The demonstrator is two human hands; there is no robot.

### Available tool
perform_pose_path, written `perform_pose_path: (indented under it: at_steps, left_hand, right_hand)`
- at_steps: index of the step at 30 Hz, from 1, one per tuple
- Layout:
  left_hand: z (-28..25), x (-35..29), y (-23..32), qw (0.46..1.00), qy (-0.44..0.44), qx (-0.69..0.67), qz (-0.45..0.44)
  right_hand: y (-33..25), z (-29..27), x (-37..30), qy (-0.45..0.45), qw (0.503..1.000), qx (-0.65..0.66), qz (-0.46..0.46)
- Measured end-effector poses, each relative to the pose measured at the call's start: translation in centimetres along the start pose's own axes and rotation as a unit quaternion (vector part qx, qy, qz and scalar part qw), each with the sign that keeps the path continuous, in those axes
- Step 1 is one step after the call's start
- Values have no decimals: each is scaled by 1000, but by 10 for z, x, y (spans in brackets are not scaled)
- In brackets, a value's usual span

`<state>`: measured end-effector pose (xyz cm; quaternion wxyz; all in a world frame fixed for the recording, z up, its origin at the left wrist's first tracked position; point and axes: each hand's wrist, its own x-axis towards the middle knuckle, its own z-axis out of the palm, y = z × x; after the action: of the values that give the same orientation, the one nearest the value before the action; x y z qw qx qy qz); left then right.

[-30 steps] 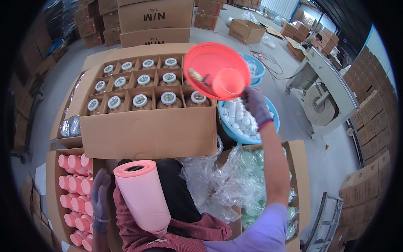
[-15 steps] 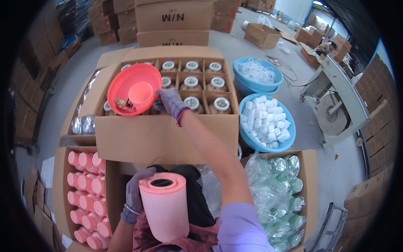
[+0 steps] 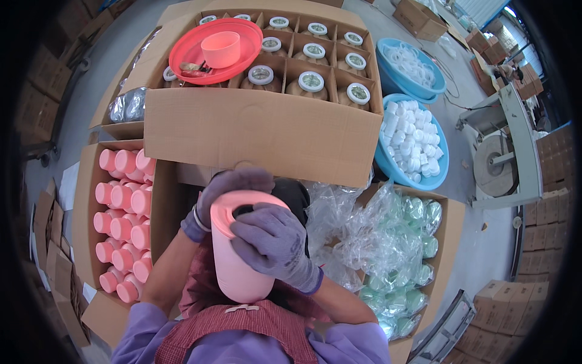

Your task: The person assembles pink and green thermos flasks by inserting inner liners, attaching lids, and wrapping each unit in plastic. The person handles the components one at a time, places the finished units into a cardboard box, and repeats the process.

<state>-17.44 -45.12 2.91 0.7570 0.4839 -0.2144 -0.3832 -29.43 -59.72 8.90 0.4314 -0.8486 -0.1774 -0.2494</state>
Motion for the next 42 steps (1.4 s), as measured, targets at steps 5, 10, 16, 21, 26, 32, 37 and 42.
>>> perform_pose_path:
  at_steps: [5, 10, 16, 21, 26, 32, 37, 42]
  left_hand:
    - [8, -54, 39, 987, 50, 154, 15]
    - [15, -44, 14, 982, 138, 115, 59]
    - [5, -60, 19, 959, 256, -60, 110]
    - [-14, -80, 22, 978, 2, -95, 183]
    - [25, -61, 32, 976, 142, 150, 71]
    - [2, -53, 33, 984, 165, 36, 62]
    - [-36, -87, 24, 985, 85, -29, 145]
    - [1, -35, 43, 980, -50, 187, 39]
  right_hand:
    - [48, -48, -32, -26, 966, 185, 176]
    - [3, -36, 19, -182, 978, 96, 37]
    - [44, -61, -12, -75, 957, 185, 211]
    - [74, -71, -23, -65, 950, 104, 289]
    - [35, -48, 6, -144, 953, 185, 191]
    - [47, -52, -8, -66, 926, 258, 266]
    - [72, -72, -24, -40, 875, 247, 416]
    - [27, -43, 8, -101, 940, 218, 243]
